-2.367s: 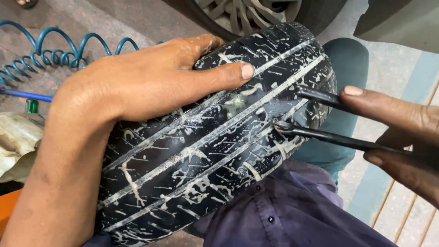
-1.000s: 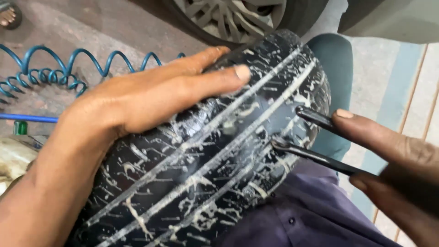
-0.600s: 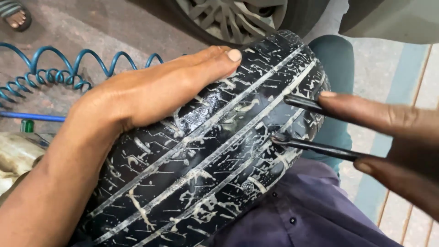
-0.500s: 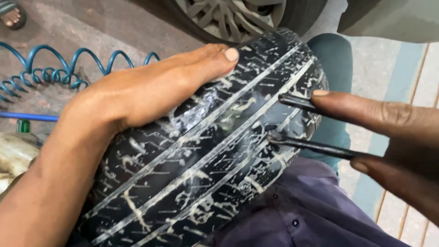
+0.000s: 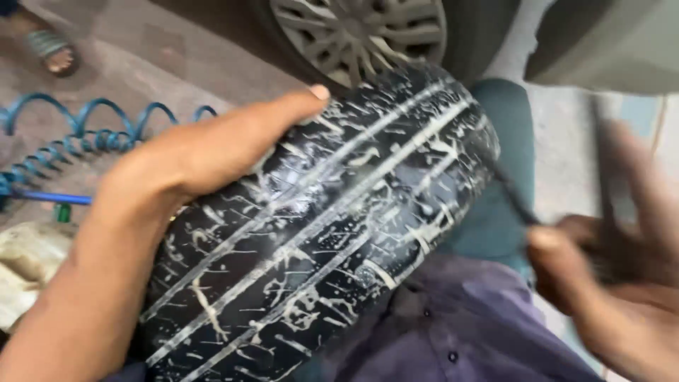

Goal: The person rotates a tire by hand, applies a soapy liquid to the tread with a brush, and uses pliers to pull a metal object out of the tire tread.

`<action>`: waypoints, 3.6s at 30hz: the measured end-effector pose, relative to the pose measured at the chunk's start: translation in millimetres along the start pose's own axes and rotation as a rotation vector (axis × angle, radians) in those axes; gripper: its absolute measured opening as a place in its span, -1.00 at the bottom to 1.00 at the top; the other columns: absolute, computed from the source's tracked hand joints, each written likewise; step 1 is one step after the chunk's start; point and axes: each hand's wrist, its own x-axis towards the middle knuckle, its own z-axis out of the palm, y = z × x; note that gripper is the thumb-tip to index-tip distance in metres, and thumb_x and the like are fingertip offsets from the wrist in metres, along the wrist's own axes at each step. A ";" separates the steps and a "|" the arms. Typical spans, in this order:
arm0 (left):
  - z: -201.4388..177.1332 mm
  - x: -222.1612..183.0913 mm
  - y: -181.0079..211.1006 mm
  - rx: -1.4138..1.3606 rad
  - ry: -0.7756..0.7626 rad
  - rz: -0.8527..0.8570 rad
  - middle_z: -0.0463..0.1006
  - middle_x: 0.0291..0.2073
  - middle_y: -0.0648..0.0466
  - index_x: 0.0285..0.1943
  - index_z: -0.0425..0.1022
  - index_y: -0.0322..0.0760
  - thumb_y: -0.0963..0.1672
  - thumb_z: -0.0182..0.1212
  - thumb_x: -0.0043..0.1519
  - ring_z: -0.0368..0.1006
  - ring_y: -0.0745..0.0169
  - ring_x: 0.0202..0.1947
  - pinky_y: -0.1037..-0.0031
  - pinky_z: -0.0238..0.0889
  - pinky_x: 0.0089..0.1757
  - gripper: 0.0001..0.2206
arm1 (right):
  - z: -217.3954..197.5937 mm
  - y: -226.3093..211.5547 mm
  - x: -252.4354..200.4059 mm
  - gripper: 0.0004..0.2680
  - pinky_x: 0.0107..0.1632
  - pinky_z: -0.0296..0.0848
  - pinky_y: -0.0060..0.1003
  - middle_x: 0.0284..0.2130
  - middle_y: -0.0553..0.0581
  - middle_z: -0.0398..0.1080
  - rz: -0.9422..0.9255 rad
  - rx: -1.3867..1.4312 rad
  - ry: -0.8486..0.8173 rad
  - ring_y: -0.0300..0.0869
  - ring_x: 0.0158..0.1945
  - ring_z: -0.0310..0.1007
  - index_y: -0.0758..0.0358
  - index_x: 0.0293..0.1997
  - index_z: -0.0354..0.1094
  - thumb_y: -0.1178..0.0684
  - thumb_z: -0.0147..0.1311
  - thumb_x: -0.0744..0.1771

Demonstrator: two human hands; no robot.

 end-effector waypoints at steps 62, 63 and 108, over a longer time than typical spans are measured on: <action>2.2 1.0 6.8 0.611 0.229 -0.019 0.16 0.50 -0.10 0.55 0.12 -0.31 0.28 -0.30 0.31 0.04 -0.05 0.48 0.27 -0.15 0.28 -0.18 | 4.1 -19.3 4.2 -0.37 -0.09 0.18 -0.24 -0.21 0.02 0.32 0.049 -0.289 -0.210 -0.27 -0.16 0.27 0.07 0.38 0.32 0.35 0.21 0.12; 4.2 -1.0 5.0 0.597 0.218 0.027 0.22 0.48 -0.10 0.54 0.16 -0.32 0.25 -0.29 0.34 0.09 -0.05 0.46 0.29 -0.12 0.28 -0.22 | 7.7 -22.6 -4.5 -0.37 -0.25 0.19 -0.30 -0.38 -0.02 0.30 0.097 -0.296 -0.137 -0.34 -0.34 0.27 0.05 0.39 0.34 0.35 0.23 0.14; 7.3 -10.3 6.2 0.407 0.223 -0.005 0.71 -0.05 -0.08 0.09 0.55 -0.38 0.15 -0.29 0.28 0.57 0.08 -0.07 0.39 0.25 0.04 -0.37 | -15.7 9.4 -6.6 -0.40 -0.58 0.13 -0.36 -0.70 -0.03 0.29 0.037 -0.216 -0.194 -0.37 -0.68 0.18 -0.03 0.49 0.14 0.23 0.25 0.25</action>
